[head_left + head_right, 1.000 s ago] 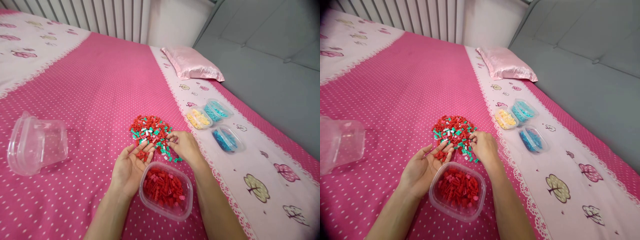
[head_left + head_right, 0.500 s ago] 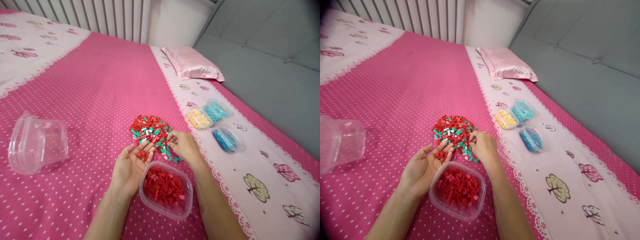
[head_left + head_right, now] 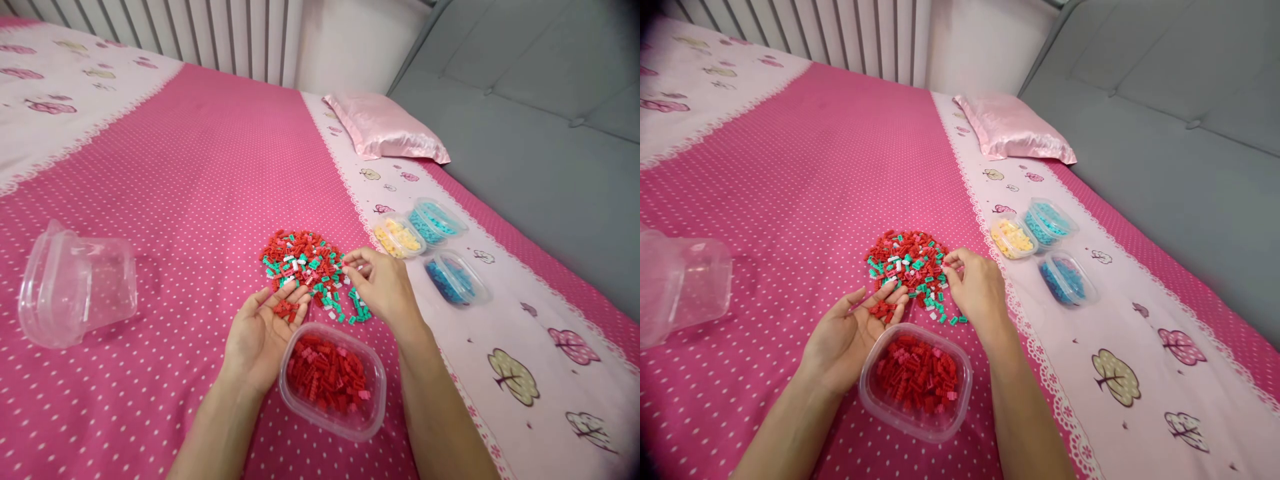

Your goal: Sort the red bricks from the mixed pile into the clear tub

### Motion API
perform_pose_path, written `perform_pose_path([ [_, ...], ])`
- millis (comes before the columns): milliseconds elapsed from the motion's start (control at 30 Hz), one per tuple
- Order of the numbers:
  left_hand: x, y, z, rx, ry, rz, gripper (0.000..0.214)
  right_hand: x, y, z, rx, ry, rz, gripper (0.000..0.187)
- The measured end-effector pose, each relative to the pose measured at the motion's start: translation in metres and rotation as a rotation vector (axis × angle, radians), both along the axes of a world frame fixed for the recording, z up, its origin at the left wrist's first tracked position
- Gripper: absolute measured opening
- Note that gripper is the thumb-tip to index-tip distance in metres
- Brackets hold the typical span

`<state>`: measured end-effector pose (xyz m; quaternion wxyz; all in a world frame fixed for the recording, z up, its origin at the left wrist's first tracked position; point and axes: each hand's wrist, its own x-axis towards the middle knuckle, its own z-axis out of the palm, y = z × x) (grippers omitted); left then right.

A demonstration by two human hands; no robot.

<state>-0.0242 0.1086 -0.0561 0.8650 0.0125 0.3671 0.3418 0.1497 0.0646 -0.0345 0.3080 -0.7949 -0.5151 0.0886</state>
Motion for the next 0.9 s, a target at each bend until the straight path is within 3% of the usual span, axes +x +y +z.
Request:
perform_pose_path([
  [300,0.001,0.000,0.000,0.013,-0.009,-0.011,0.030,-0.032,-0.003,0.012,0.117,0.041,0.304,0.012],
  [533,0.000,0.000,0.002,-0.014,-0.036,-0.007,0.028,-0.046,-0.004,0.014,0.114,0.035,0.396,0.015],
  [700,0.001,0.001,0.005,-0.030,-0.028,0.005,0.030,-0.041,-0.004,0.013,0.116,0.050,0.338,0.022],
  [900,-0.001,0.000,0.002,-0.022,-0.011,0.001,0.031,-0.009,-0.007,0.011,0.052,0.019,0.059,0.021],
])
